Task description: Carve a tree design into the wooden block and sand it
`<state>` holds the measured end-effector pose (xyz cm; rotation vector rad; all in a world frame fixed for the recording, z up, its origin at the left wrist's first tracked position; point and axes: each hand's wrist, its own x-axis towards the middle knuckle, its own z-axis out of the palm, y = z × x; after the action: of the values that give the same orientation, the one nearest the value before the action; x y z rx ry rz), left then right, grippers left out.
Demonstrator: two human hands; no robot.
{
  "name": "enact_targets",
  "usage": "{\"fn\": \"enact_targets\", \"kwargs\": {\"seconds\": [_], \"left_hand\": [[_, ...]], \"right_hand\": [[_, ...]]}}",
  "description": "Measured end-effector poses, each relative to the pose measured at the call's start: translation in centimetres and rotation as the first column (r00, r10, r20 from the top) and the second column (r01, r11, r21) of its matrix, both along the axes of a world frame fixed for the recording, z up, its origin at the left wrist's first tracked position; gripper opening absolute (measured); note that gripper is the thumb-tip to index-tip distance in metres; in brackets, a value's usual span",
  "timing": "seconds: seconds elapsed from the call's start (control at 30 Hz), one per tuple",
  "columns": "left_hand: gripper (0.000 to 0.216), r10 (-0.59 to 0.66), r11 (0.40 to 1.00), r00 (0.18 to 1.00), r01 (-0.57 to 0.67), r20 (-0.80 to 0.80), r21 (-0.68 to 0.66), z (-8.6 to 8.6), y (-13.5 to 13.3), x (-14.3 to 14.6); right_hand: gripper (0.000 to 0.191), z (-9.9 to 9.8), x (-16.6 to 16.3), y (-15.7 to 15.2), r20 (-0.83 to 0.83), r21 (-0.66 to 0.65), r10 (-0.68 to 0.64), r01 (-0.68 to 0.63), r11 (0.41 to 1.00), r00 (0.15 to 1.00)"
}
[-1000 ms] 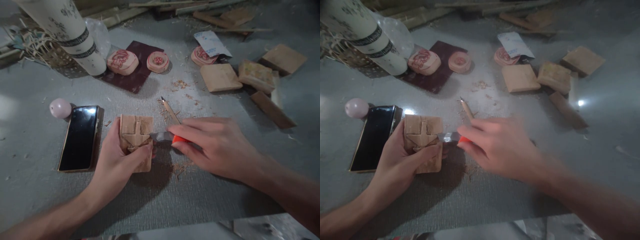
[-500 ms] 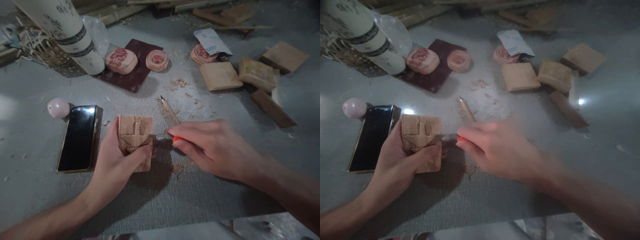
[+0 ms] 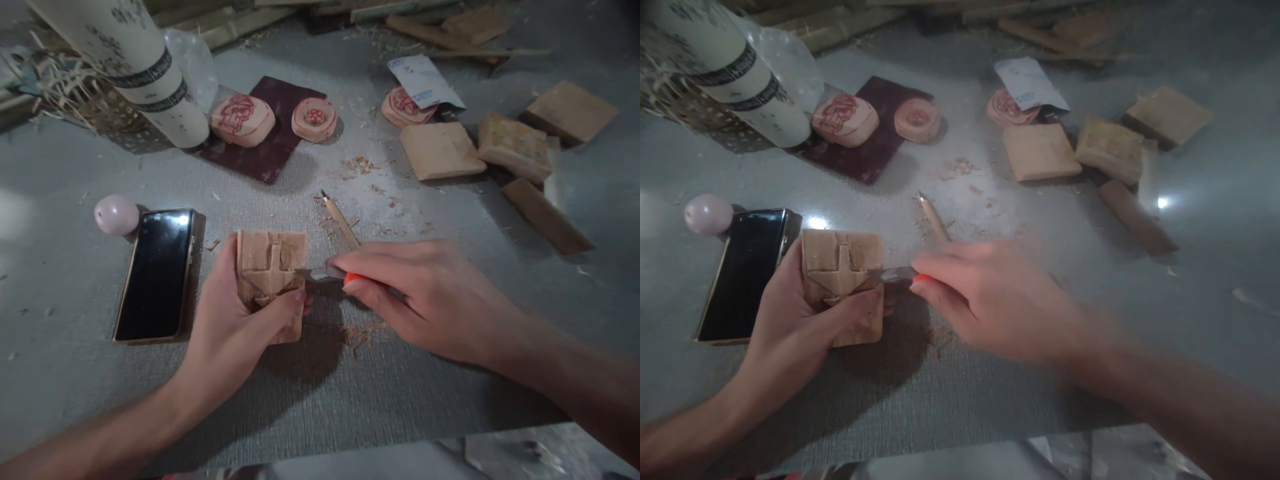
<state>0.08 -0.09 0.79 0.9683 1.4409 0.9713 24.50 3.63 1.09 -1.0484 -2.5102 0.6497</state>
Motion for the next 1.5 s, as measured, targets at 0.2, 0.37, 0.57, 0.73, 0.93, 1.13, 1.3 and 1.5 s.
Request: {"fn": "enact_targets", "kwargs": {"seconds": [0.2,0.37,0.57,0.73,0.93,1.13,1.3,1.5], "left_hand": [[0.041,0.001,1.000,0.998,-0.002,-0.058,-0.002,-0.2,-0.2,0.0],[0.038,-0.003,1.000,0.997,0.005,-0.079,0.024,0.0,-0.1,0.0],[0.044,-0.001,0.999,0.997,0.004,0.074,-0.048,0.3,-0.1,0.0],[0.044,0.002,1.000,0.997,-0.003,0.080,0.008,0.0,0.1,-0.2],[0.041,0.034,0.998,0.999,-0.032,-0.036,0.062,0.0,0.4,0.1],[0.043,0.008,0.998,0.997,-0.003,-0.079,0.060,-0.2,0.0,-0.1],[0.045,-0.003,0.998,0.995,0.009,-0.095,0.060,-0.3,-0.1,-0.3],[0.043,0.007,0.997,0.990,0.003,-0.141,0.072,-0.3,0.0,-0.2]], "right_hand": [[0.033,-0.2,-0.2,-0.5,-0.002,0.034,-0.030,0.030,0.999,1.000],[0.032,-0.3,-0.4,-1.2,0.046,0.163,-0.066,0.057,0.985,0.997],[0.028,-0.2,-0.4,-0.8,0.097,0.360,-0.072,0.032,0.933,0.993],[0.029,0.1,0.2,-0.1,-0.031,0.287,-0.045,0.052,0.957,0.999],[0.038,0.2,0.2,-0.3,-0.015,0.141,0.018,-0.016,0.990,1.000],[0.036,0.1,-0.1,-0.2,0.011,0.133,0.012,-0.013,0.991,1.000],[0.037,-0.1,-0.1,-0.3,-0.006,0.132,0.016,-0.015,0.991,1.000],[0.037,-0.1,0.0,-0.4,-0.003,0.106,0.023,-0.022,0.994,1.000]]}}
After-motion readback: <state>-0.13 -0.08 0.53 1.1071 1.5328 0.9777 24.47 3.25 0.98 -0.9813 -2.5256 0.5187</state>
